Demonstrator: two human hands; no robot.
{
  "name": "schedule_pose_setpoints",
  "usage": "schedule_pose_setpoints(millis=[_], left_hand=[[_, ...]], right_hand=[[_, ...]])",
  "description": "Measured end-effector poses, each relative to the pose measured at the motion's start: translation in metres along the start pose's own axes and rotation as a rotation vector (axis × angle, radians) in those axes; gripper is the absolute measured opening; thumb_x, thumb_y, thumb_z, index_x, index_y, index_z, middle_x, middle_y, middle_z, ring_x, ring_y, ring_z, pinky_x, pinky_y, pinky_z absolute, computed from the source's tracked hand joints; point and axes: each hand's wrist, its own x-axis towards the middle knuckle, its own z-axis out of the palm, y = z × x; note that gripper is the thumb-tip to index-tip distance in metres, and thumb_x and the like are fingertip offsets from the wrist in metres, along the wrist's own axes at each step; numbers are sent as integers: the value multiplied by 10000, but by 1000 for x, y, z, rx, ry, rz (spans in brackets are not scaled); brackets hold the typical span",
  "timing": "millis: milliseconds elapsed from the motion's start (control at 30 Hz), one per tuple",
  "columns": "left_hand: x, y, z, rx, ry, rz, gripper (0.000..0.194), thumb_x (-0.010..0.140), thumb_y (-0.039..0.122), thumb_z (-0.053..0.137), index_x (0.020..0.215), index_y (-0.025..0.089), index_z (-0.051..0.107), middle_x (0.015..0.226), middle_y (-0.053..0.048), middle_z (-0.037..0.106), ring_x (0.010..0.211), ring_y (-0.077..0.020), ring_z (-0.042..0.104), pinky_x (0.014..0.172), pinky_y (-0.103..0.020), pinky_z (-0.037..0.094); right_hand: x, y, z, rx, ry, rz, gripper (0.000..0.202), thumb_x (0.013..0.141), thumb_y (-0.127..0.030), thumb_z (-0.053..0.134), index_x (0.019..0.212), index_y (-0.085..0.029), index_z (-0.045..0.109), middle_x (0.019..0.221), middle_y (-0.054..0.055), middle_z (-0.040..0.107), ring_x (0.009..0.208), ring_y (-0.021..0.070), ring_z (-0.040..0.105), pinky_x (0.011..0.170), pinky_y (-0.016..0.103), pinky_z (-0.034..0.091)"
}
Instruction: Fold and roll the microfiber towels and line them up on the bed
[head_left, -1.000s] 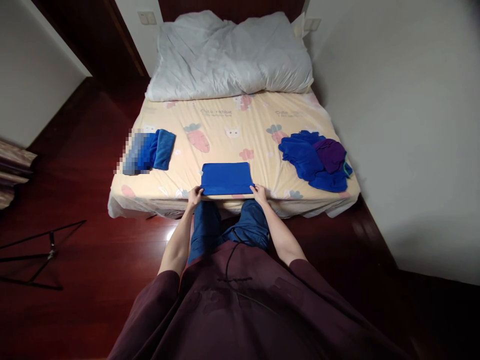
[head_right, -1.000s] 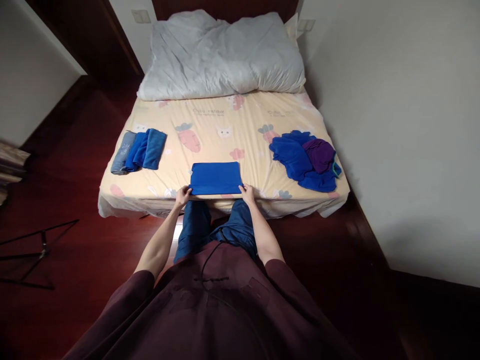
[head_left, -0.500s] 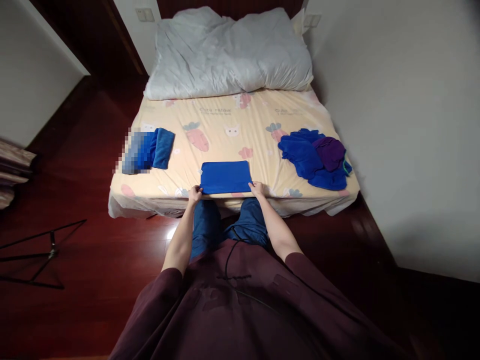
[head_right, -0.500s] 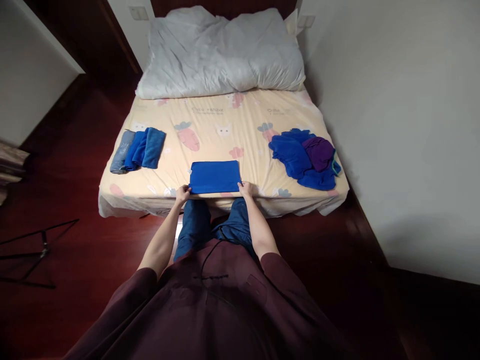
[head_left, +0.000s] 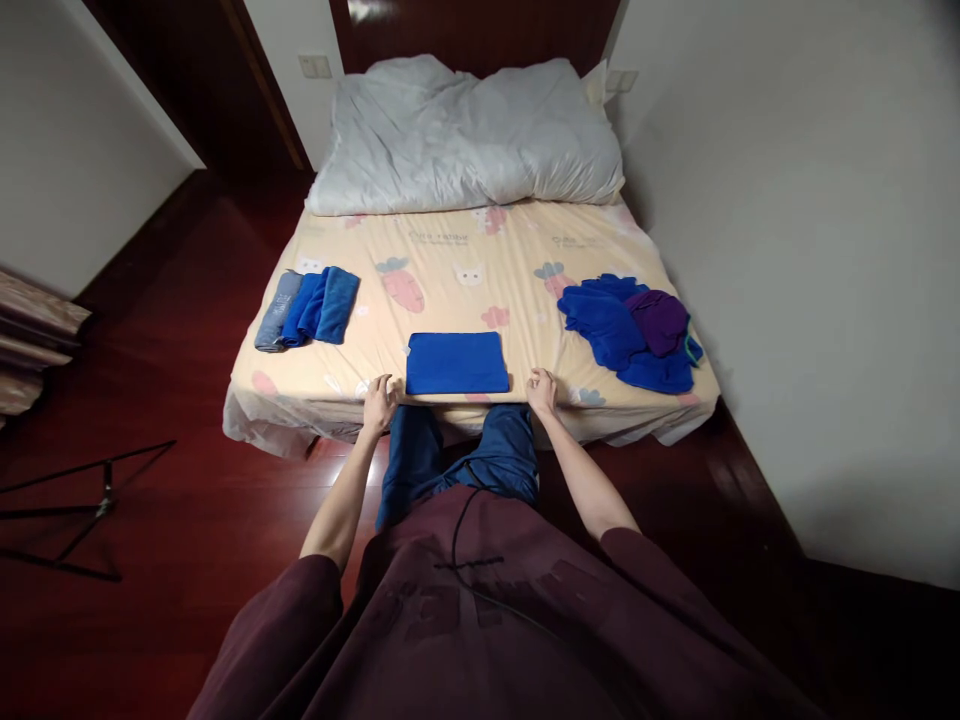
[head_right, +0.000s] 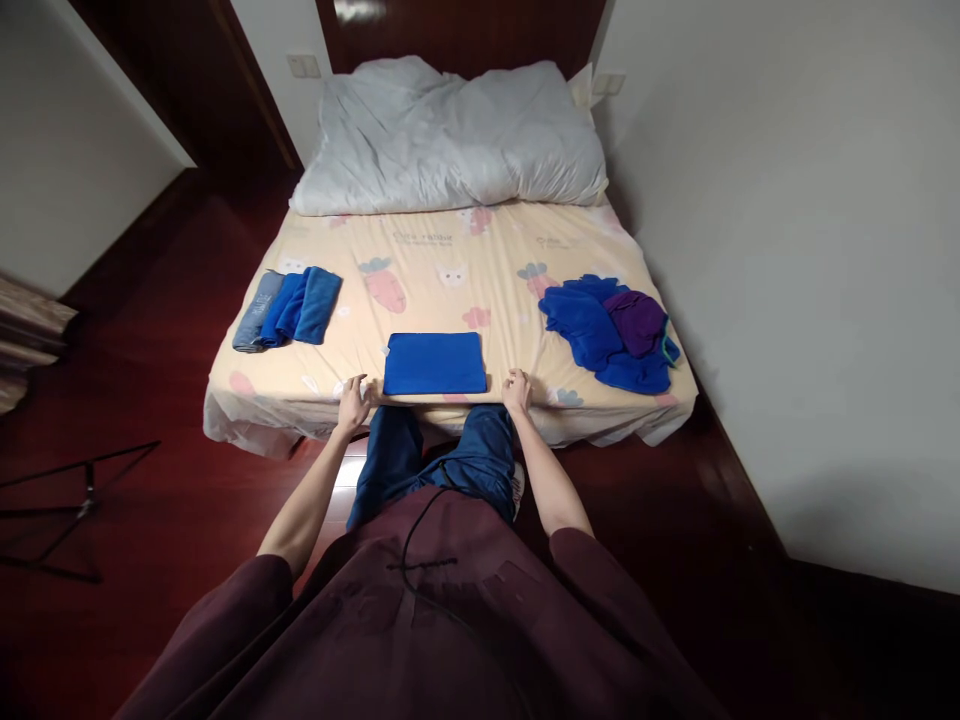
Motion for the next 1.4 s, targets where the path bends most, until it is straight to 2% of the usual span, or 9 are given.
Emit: schedule_pose_setpoints(millis=[100, 200, 400, 600, 800, 933, 1100, 1267, 1400], left_hand=[[-9, 2, -3, 72, -43, 216, 476, 984, 236, 453, 1445, 148, 530, 1495, -169, 554, 1441, -279, 480, 1231, -463, 383], [-7, 19, 5, 114, -172, 369, 548, 980, 242, 455, 1521, 161, 476, 1611, -128, 454, 1529, -258, 375, 1268, -470, 337], [7, 51, 27, 280, -344, 437, 678, 910, 156, 466, 1585, 111, 411, 1691, -122, 318, 1596, -273, 226, 1304, -467, 241], [9, 45, 34, 454, -412, 267, 765, 857, 132, 515, 1607, 85, 372, 1674, -176, 326, 1572, -317, 290, 1280, -505, 268], [19, 42, 42, 504, -418, 219, 747, 861, 112, 487, 1595, 36, 364, 1653, -211, 356, 1548, -315, 341, 1254, -476, 306], [24, 43, 50, 455, -412, 219, 748, 829, 71, 495, 1566, 1, 389, 1616, -263, 394, 1523, -349, 372, 1223, -492, 340], [29, 50, 70, 401, -354, 150, 671, 834, 48, 484, 1497, -48, 452, 1503, -354, 482, 1463, -416, 432, 1149, -573, 401], [34, 62, 86, 396, -294, 59, 538, 912, 74, 410, 1421, -71, 506, 1326, -397, 583, 1342, -473, 519, 980, -650, 493], [33, 65, 84, 388, -271, 53, 519, 922, 89, 419, 1412, -48, 522, 1293, -382, 600, 1322, -467, 526, 935, -645, 520]], right_hand=[[-9, -5, -5, 63, 18, -121, 420, 904, -159, 479, 1263, -113, 690, 1280, 184, 701, 1188, 279, 666, 1086, 410, 495], [-20, -26, 1, 104, -25, -353, 417, 957, -198, 464, 1303, -121, 684, 1370, 160, 678, 1289, 265, 617, 1159, 422, 434], [-32, -61, 16, 28, -196, -619, 457, 1019, -280, 461, 1439, -175, 610, 1550, 94, 554, 1460, 230, 486, 1226, 450, 352], [-32, -48, 23, -137, -352, -513, 558, 967, -237, 541, 1522, -173, 525, 1607, 109, 473, 1520, 257, 413, 1248, 516, 314], [-21, -50, 24, -179, -376, -447, 575, 945, -170, 539, 1520, -166, 522, 1595, 96, 492, 1495, 217, 447, 1222, 435, 377], [-17, -61, 30, -233, -370, -405, 575, 904, -103, 554, 1479, -129, 563, 1550, 138, 541, 1464, 261, 486, 1207, 465, 387], [-23, -79, 48, -283, -319, -371, 549, 912, -11, 412, 1429, -21, 598, 1468, 275, 570, 1417, 346, 535, 1198, 583, 356], [-28, -87, 59, -232, -230, -392, 642, 861, -28, 454, 1493, -63, 555, 1357, 266, 663, 1335, 363, 610, 1182, 669, 346], [-29, -88, 56, -239, -223, -416, 606, 879, -68, 467, 1474, -76, 584, 1330, 255, 687, 1311, 361, 625, 1184, 659, 350]])
